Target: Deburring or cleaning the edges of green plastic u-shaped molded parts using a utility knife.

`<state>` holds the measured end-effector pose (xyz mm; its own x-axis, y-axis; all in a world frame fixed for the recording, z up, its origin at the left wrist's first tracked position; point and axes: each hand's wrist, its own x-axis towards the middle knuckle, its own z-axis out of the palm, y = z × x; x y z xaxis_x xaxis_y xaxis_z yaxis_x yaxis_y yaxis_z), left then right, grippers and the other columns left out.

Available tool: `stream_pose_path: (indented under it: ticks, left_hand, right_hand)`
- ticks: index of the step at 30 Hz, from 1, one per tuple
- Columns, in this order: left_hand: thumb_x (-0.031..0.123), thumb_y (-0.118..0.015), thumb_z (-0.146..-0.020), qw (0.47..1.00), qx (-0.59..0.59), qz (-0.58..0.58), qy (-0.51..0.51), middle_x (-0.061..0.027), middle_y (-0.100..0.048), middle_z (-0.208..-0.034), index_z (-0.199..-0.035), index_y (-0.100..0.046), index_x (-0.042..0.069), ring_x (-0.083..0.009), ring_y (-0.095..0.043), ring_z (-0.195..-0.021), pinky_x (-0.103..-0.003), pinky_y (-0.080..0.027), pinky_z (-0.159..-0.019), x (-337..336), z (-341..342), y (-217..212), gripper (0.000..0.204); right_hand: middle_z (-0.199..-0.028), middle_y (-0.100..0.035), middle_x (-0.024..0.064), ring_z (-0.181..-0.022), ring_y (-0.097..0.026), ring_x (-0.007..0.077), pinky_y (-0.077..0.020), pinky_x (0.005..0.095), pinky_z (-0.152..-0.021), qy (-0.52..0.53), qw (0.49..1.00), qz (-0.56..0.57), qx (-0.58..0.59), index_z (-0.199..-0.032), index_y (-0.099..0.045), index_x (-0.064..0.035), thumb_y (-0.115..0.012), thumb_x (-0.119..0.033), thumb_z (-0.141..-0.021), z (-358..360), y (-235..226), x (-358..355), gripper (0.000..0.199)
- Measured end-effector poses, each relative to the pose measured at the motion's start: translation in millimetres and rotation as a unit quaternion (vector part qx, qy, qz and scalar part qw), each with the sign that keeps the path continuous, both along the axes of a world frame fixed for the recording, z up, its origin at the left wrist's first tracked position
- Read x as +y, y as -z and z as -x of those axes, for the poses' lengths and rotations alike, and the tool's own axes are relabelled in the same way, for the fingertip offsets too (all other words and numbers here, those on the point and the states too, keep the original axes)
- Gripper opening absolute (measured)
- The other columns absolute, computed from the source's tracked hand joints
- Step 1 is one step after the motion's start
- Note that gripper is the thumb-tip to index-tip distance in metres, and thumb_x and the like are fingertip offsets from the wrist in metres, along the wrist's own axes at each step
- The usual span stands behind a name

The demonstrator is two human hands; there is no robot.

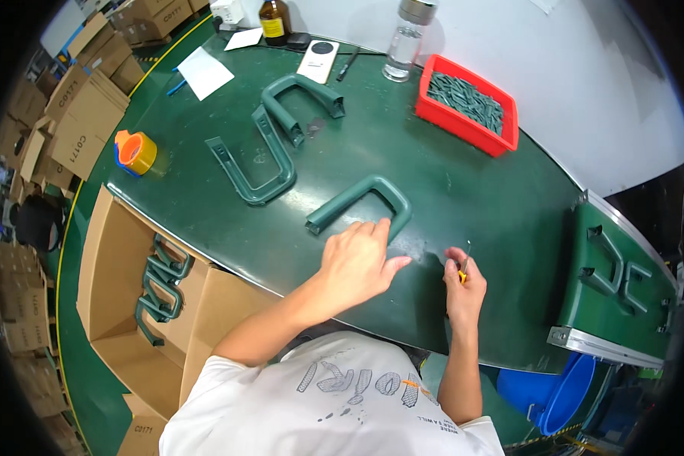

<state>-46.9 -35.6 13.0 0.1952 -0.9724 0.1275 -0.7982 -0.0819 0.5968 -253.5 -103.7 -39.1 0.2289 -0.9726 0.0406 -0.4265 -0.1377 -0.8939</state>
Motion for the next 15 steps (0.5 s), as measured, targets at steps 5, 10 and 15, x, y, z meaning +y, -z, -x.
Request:
stream_pose_path:
  ticks: [5, 10, 15]
  left_hand:
    - [0.017, -0.073, -0.073, 0.993, 0.061, -0.085, 0.056, -0.0207, -0.065, -0.087, -0.111, -0.058, -0.006, -0.0287, -0.065, -0.080, -0.034, -0.051, -0.071, -28, 3, 41, 0.047]
    - [0.011, -0.070, -0.079, 0.792, 0.598, 0.123, -0.022, -0.0065, -0.061, -0.086, -0.117, -0.051, 0.001, -0.0164, -0.058, -0.080, -0.033, -0.046, -0.078, -8, -7, 21, 0.044]
    - [0.023, -0.059, -0.091, 0.627, 0.754, 0.174, -0.091, 0.0002, -0.043, -0.057, -0.089, -0.051, 0.008, -0.0133, -0.044, -0.054, -0.030, -0.041, -0.057, 2, -5, 14, 0.017]
  right_hand:
    - [-0.080, -0.063, 0.0048, -0.057, -0.052, 0.0073, -0.0412, 0.0208, -0.052, 0.037, 0.980, -0.169, -0.099, -0.113, -0.060, -0.0014, -0.057, -0.022, -0.093, 32, -9, 18, 0.029]
    - [-0.083, -0.065, 0.0065, -0.053, -0.051, 0.0067, -0.0381, 0.0185, -0.047, -0.022, 0.915, -0.276, -0.295, -0.117, -0.058, -0.0007, -0.055, -0.022, -0.094, 33, -10, 26, 0.031]
    - [-0.097, -0.065, 0.0110, -0.056, -0.049, 0.0073, -0.0348, 0.0181, -0.045, -0.112, 0.903, -0.293, -0.293, -0.116, -0.056, 0.0020, -0.055, -0.020, -0.094, -5, -2, 39, 0.031]
